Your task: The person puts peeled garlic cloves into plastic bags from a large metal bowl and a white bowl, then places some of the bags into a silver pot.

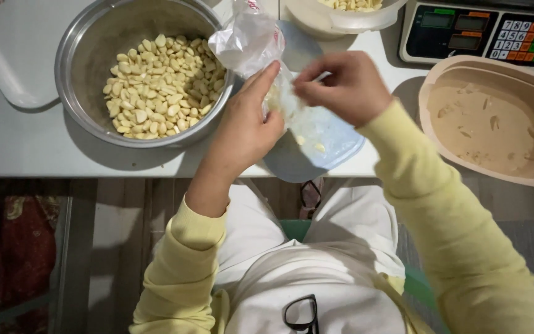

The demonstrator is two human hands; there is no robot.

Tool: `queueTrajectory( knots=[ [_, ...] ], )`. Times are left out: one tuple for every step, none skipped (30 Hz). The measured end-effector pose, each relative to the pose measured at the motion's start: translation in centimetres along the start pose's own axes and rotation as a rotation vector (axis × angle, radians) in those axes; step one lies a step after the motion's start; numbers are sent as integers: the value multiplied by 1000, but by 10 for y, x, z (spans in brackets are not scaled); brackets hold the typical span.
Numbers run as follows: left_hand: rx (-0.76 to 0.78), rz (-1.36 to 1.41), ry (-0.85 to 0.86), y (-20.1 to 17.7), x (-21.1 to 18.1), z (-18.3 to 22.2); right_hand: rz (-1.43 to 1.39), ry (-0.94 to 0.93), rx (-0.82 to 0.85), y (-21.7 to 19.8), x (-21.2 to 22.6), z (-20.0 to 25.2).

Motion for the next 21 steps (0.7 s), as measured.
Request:
queueTrajectory(
  knots=[
    [0, -1, 2, 1, 2, 0, 0, -1, -2, 7, 3, -5],
    [-19, 6, 20, 0, 3, 0, 165, -71, 26, 17, 10, -9],
    [-39, 12, 39, -1, 4, 0, 330, -141, 53, 27, 18, -14],
    [-43, 11, 36, -3, 5, -1, 328, -144, 58, 29, 19, -16],
    [-59, 0, 36, -6, 6, -1, 415, -201, 94, 35, 23, -17],
    [-72, -9, 35, -7, 8, -1, 502, -255, 130, 41, 26, -17],
    [-73, -8, 31, -11, 7, 0, 500, -254, 134, 45, 23, -19],
    [-72, -8, 11, -14, 7, 0, 530, -333, 61, 42, 28, -20],
    [-71, -7, -10, -17, 6, -1, 558, -412, -11, 40, 31, -20],
    [-67, -3, -8, -19, 0, 1, 562, -407, -13, 38, 35, -16],
    [-46, 29, -33, -21, -4, 2, 563, -419, -25, 37, 40, -11],
    [-29, 60, -58, -23, -8, 4, 563, -436, -37, 35, 46, -8],
    [-30, 61, -56, -21, -2, 2, 566, -437, -37, 30, 39, -5],
    [-56, 53, -16, -21, 2, 3, 391, -426, -115, 19, 33, -1],
    [-82, 44, 24, -21, 6, 4, 216, -412, -192, 8, 25, 3],
    [-87, 46, 22, -25, 4, 6, 217, -414, -187, 8, -3, 4],
    [-81, 62, 2, -27, 2, 8, 348, -297, -190, 7, -38, 3],
    [-71, 78, -13, -29, -1, 9, 479, -177, -198, 4, -73, 4],
    [-71, 79, -10, -30, -6, 11, 481, -178, -199, 12, -93, 13],
    [-52, 82, -65, -31, -7, 12, 530, -357, -3, 35, -105, 22],
    [-33, 86, -119, -31, -8, 14, 575, -533, 197, 59, -119, 36]
  ],
)
Point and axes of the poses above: each hand's wrist, its own z-axis away from the middle knuckle, its own y-axis out of the palm, x = y × z, the point moved 7 cm from there along -z, towards the middle knuckle, and after that the axes turned 3 degrees about x, right-handed, at the moved point
